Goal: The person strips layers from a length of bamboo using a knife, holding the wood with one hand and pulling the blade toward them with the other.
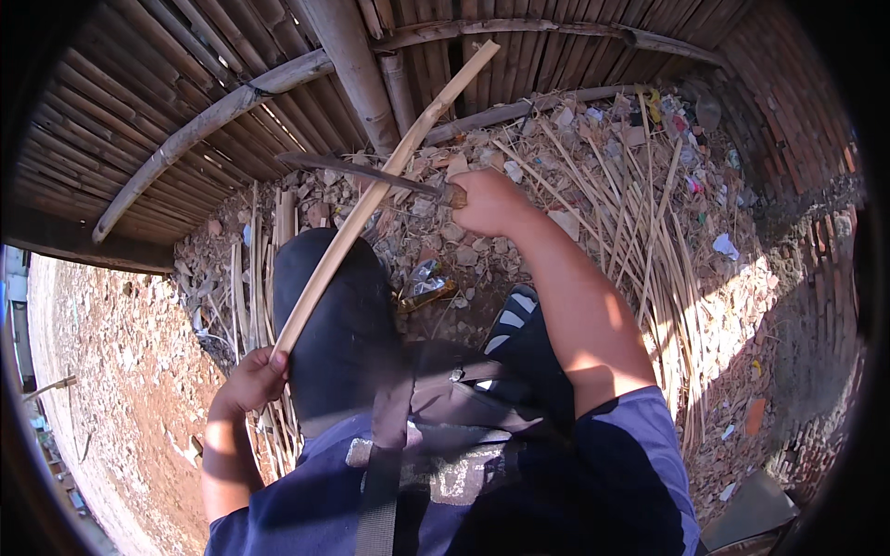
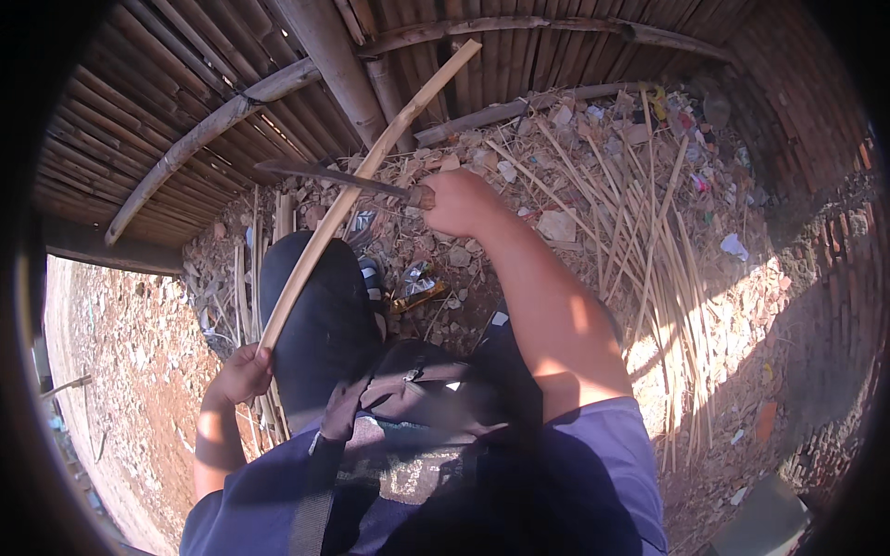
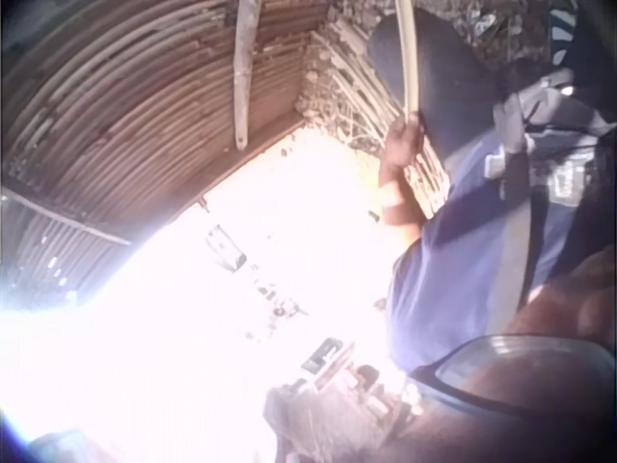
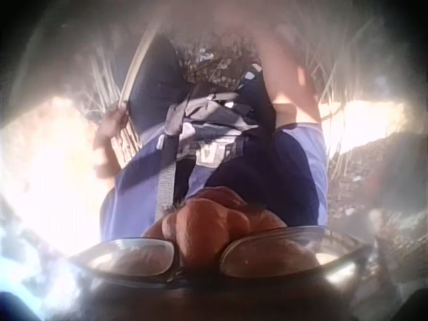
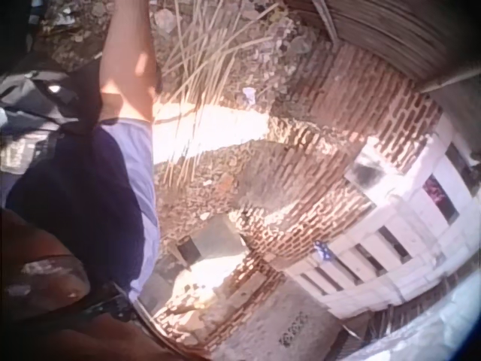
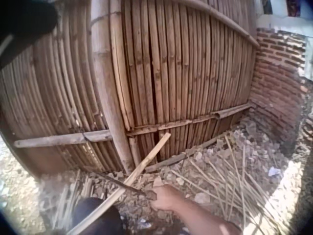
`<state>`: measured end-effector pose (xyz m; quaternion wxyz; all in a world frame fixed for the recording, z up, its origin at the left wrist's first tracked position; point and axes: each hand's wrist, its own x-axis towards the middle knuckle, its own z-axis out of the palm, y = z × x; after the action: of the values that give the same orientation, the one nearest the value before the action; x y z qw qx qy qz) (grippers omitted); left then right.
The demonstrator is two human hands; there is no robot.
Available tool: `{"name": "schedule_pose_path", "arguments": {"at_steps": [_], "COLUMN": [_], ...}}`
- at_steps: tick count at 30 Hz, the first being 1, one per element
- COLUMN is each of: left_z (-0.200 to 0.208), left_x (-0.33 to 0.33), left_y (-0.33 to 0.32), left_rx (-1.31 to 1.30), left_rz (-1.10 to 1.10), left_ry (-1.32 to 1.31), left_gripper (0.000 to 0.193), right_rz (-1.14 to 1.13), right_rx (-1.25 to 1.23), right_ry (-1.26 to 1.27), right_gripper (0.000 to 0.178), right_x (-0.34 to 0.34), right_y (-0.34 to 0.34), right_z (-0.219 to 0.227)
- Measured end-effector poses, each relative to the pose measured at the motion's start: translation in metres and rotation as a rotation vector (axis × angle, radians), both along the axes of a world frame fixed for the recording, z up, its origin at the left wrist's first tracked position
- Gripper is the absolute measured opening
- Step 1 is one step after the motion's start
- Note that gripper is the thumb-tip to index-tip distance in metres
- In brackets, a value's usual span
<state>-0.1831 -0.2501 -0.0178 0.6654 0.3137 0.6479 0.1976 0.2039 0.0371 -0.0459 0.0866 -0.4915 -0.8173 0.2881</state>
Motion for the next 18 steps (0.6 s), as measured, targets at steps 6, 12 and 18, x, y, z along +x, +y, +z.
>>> {"name": "schedule_pose_path", "arguments": {"at_steps": [6,12,18], "left_z": [0.010,0.024,0.024], "left_x": [0.001,0.033,0.054], "left_y": [0.001,0.002,-0.007], "left_rx": [0.002,0.198,0.599], "left_rz": [0.001,-0.012,-0.282], "left_ry": [0.124,0.440,1.118], "left_gripper": [0.044,0.042,0.041], "right_rz": [-0.237,-0.094,-0.112], "right_rx": [-0.129,0.131,0.135], "right_ry": [0.048,-0.051,-0.001], "right_gripper": [0.042,0.042,0.040], "right_x": [0.013,0.012,0.014], "right_y": [0.013,-0.006,-0.009], "right_z": [0.020,0.037,0.044]}}
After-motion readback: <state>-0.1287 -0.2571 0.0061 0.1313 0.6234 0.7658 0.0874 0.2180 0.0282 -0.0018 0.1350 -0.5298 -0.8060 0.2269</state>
